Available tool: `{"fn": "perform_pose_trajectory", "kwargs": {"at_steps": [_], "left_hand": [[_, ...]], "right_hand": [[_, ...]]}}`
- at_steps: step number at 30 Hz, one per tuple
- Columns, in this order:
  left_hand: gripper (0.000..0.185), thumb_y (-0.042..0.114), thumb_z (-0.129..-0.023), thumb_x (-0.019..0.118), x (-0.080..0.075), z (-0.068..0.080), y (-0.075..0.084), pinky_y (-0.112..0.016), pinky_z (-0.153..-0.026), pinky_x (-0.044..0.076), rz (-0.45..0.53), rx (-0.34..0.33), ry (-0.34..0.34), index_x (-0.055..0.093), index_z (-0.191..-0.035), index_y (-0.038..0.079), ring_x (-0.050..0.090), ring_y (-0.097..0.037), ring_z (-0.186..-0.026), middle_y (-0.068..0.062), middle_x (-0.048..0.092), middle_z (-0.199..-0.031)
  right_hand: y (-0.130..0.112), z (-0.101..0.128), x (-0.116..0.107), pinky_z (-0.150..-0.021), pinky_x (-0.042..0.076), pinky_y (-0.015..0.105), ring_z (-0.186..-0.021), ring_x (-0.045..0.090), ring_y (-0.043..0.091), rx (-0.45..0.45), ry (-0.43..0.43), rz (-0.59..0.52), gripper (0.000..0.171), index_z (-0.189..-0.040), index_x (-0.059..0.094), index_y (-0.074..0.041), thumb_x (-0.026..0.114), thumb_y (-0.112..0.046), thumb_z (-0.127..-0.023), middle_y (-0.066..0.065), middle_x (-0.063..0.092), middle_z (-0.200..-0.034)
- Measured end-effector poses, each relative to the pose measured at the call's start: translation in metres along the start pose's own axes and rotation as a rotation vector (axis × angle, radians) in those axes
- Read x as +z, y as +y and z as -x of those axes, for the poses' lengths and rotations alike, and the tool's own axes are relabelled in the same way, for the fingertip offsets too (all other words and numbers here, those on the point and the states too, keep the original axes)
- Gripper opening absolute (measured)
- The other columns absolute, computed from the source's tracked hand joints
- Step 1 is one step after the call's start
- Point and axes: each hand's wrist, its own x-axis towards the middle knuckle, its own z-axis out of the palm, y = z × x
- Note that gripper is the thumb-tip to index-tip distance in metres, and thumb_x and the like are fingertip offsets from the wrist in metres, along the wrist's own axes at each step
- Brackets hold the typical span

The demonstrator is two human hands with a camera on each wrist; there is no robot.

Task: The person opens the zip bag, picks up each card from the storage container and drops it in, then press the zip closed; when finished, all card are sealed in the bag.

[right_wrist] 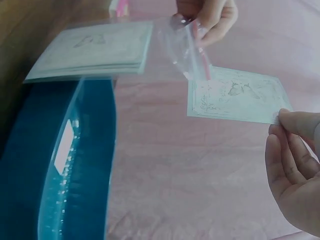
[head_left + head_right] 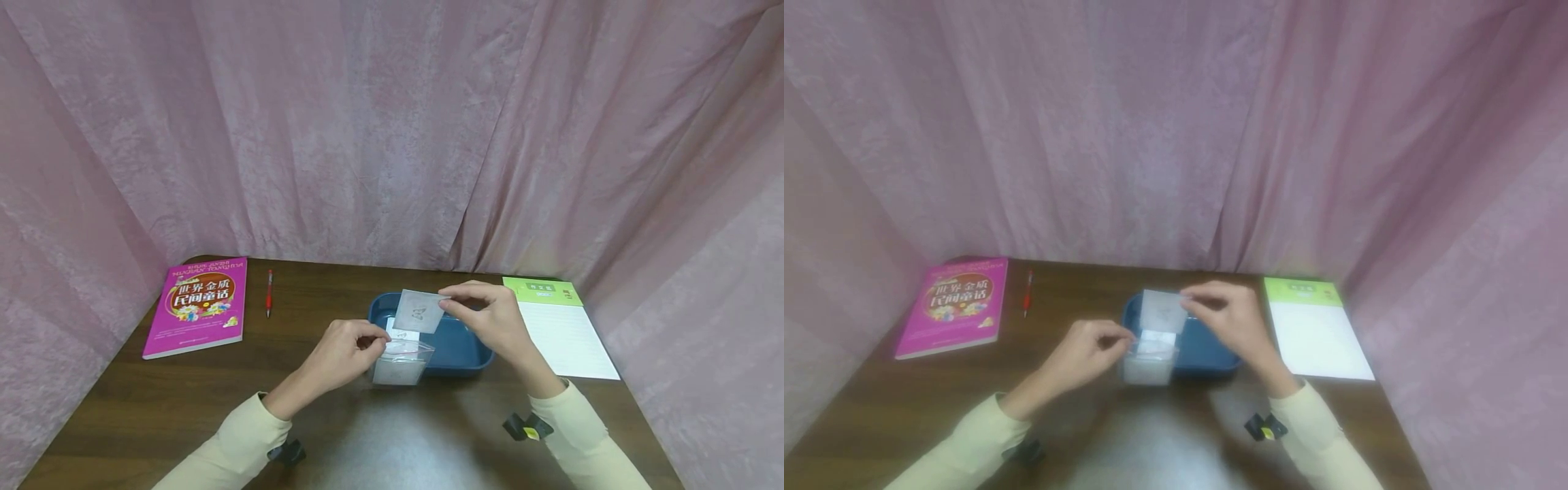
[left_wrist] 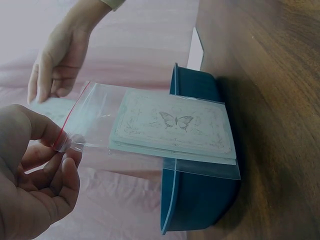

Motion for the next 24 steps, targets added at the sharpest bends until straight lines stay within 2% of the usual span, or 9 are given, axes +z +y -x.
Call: {"fn": "perform_pose_trajectory", "kwargs": {"at_steps": [7, 15, 24], "left_hand": [[0.016, 0.01, -0.093, 0.064, 0.0, 0.0, 0.0, -0.022, -0.055, 0.047, 0.001, 0.01, 0.001, 0.08, -0.094, 0.009, 0.053, -0.005, -0.063, 0.008, 0.066, -0.077], [0.015, 0.009, -0.093, 0.065, 0.0, -0.001, -0.001, -0.022, -0.055, 0.048, -0.002, 0.02, 0.004, 0.08, -0.094, 0.007, 0.054, -0.005, -0.063, 0.007, 0.067, -0.077], [0.015, 0.009, -0.093, 0.065, 0.0, -0.001, -0.001, -0.022, -0.055, 0.047, 0.002, 0.016, 0.005, 0.08, -0.094, 0.006, 0.054, -0.006, -0.064, 0.006, 0.068, -0.079]], "right_hand": [[-0.011, 0.005, -0.004, -0.077, 0.057, 0.022, -0.089, 0.069, 0.01, -0.025, -0.008, 0.011, 0.018, -0.104, 0.081, -0.014, 0.081, -0.012, -0.087, -0.002, 0.077, -0.1], [-0.022, 0.011, -0.007, -0.074, 0.058, 0.027, -0.083, 0.069, 0.011, -0.057, 0.014, -0.004, 0.018, -0.102, 0.08, -0.012, 0.081, -0.007, -0.086, -0.003, 0.076, -0.098], [-0.021, 0.018, -0.005, -0.074, 0.056, 0.023, -0.082, 0.069, 0.01, -0.034, 0.022, -0.028, 0.016, -0.1, 0.08, -0.013, 0.081, -0.005, -0.086, -0.002, 0.076, -0.095]]}}
